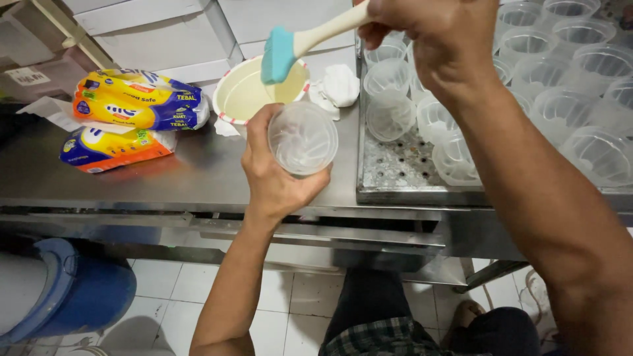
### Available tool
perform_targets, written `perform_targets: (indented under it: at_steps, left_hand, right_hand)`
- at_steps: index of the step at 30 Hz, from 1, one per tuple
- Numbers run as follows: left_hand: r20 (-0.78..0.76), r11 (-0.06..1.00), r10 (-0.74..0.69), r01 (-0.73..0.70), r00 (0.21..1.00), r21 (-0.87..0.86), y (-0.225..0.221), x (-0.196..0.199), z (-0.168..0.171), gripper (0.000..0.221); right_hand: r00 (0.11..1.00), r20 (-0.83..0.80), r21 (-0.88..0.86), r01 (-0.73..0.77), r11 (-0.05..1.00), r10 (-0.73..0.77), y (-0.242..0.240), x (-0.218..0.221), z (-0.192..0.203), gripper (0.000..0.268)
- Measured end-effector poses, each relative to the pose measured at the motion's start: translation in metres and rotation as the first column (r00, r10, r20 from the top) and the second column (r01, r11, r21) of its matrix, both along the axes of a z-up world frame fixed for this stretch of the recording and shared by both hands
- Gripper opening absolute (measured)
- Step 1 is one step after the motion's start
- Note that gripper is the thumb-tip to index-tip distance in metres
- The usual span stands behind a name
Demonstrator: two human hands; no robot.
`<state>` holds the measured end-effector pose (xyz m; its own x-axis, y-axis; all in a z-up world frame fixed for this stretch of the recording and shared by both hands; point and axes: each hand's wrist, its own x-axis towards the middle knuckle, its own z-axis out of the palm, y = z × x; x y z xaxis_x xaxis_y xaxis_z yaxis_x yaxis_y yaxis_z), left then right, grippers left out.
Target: Coating the inside of small plastic cups with a liquid using a silicone brush
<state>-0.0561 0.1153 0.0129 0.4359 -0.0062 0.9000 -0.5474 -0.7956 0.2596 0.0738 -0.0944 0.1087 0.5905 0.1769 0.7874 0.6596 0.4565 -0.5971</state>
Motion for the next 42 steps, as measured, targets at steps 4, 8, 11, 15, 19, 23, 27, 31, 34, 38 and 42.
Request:
perform_targets:
  at_steps: [4, 8, 11, 15, 19, 23, 27, 31, 34, 38, 42]
  left_hand:
    - [-0.015, 0.998, 0.059, -0.059, 0.998, -0.034, 0.003, 0.009, 0.001, 0.088]
    - [-0.052, 0.994, 0.078, -0.082, 0.996, -0.069, 0.007, 0.013, 0.009, 0.088]
    - [-0.063, 0.993, 0.084, -0.089, 0.994, -0.079, 0.008, 0.015, 0.013, 0.085]
    - [-0.074, 0.988, 0.079, -0.088, 0.994, -0.126, 0.004, 0.014, 0.010, 0.086]
    - [0.070, 0.974, 0.057, -0.040, 0.996, -0.224, -0.013, 0.005, -0.002, 0.092]
    - [-0.137, 0.934, 0.031, -0.078, 0.990, -0.349, -0.034, 0.003, -0.027, 0.094]
    - [-0.302, 0.923, -0.114, -0.012, 0.946, -0.386, -0.042, 0.007, -0.023, 0.094]
    - [-0.225, 0.840, -0.441, 0.312, 0.869, -0.443, -0.046, 0.015, -0.022, 0.084]
    - [-0.233, 0.877, -0.403, 0.301, 0.885, -0.374, -0.056, 0.016, -0.026, 0.088]
    - [-0.144, 0.958, -0.148, 0.106, 0.979, -0.265, -0.068, 0.027, -0.042, 0.096]
    - [-0.140, 0.966, -0.174, 0.141, 0.975, -0.218, -0.062, 0.030, -0.042, 0.095]
  right_hand:
    - [0.978, -0.200, 0.044, 0.068, 0.997, -0.058, -0.008, -0.009, 0.004, 0.012]
    - [0.933, -0.342, 0.096, 0.152, 0.984, -0.111, -0.015, -0.011, -0.001, 0.011]
    - [0.910, -0.407, 0.175, 0.165, 0.971, -0.081, -0.019, -0.024, 0.002, 0.008]
    - [0.914, -0.397, 0.195, 0.174, 0.965, -0.084, -0.030, -0.024, -0.009, 0.005]
    - [0.933, -0.361, 0.298, 0.118, 0.947, -0.003, -0.049, -0.026, -0.020, 0.003]
    - [0.953, -0.303, 0.265, 0.090, 0.960, -0.006, -0.088, -0.044, -0.031, 0.008]
    - [0.983, -0.112, -0.042, 0.140, 0.989, -0.144, -0.135, -0.059, -0.050, 0.017]
    - [0.941, 0.148, -0.440, 0.339, 0.831, -0.306, -0.129, -0.121, -0.021, 0.014]
    - [0.921, 0.203, -0.452, 0.389, 0.803, -0.332, -0.123, -0.128, -0.031, 0.007]
    - [0.887, 0.370, -0.195, 0.365, 0.910, -0.277, -0.111, -0.113, -0.057, 0.017]
    - [0.889, 0.406, -0.258, 0.332, 0.907, -0.210, -0.121, -0.102, -0.055, 0.013]
